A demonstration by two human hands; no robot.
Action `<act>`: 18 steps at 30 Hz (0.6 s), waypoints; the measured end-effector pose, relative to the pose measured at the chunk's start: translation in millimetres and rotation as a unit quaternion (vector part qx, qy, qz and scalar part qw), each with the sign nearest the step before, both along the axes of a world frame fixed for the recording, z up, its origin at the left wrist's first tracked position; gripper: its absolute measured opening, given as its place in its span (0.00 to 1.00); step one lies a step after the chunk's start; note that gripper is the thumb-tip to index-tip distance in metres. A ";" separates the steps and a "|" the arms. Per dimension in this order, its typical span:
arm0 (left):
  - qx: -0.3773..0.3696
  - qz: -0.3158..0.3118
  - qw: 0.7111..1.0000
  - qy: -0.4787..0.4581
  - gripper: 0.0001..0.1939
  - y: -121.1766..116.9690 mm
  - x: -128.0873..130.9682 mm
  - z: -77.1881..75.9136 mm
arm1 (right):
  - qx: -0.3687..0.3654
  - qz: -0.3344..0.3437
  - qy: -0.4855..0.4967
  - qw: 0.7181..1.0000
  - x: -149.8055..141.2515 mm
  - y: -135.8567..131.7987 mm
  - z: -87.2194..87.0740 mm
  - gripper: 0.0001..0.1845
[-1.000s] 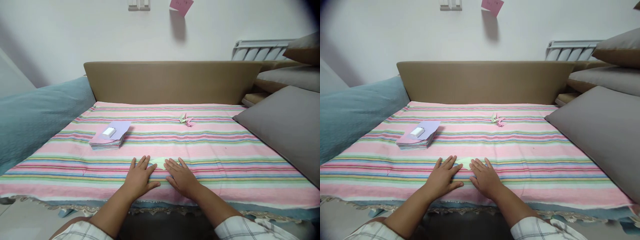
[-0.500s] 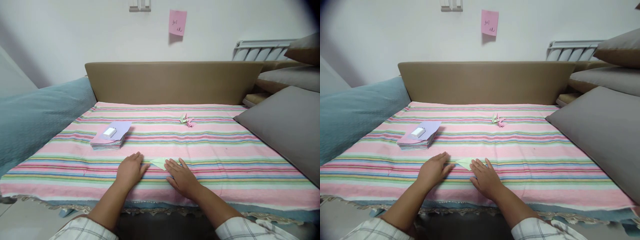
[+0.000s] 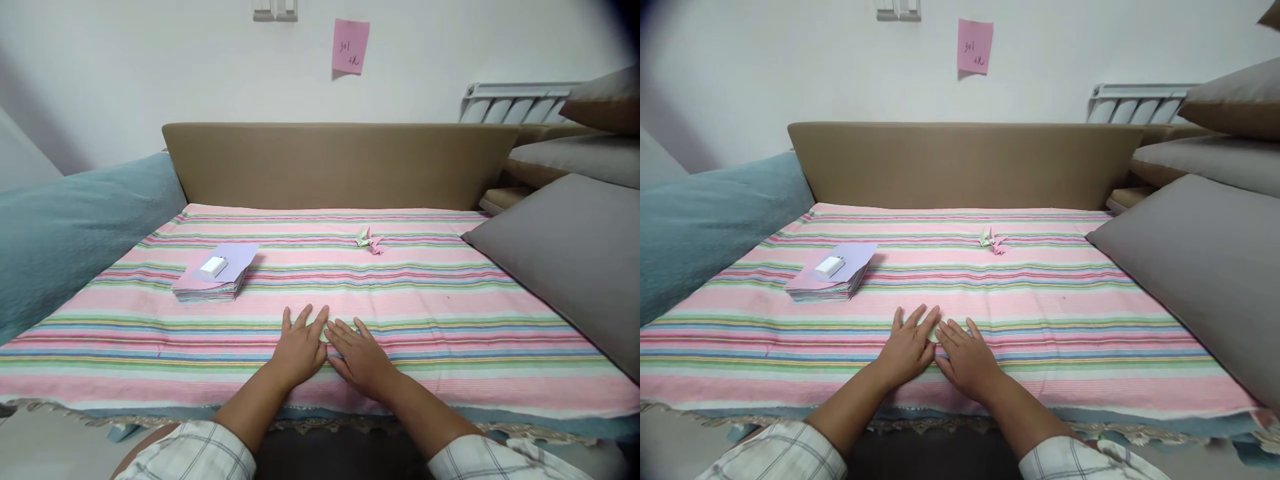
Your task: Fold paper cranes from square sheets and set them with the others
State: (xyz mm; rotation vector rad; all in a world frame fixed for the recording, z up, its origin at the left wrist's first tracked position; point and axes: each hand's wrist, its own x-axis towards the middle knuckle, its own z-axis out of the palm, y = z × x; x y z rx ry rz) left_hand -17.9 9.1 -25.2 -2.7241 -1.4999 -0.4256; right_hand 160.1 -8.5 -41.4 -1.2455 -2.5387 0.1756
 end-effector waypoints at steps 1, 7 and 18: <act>-0.002 0.007 1.000 0.003 0.33 0.5 -1.2 -0.1 | 0.003 0.001 0.001 1.000 0.1 -0.1 -0.2 0.26; -0.005 0.014 1.000 -0.005 0.34 -1.0 -7.5 3.4 | 0.007 0.003 0.001 1.000 0.7 -0.7 0.7 0.25; 0.044 0.016 0.999 0.011 0.20 -7.7 -12.2 7.1 | -0.001 0.005 0.001 1.000 0.8 -0.2 -0.5 0.26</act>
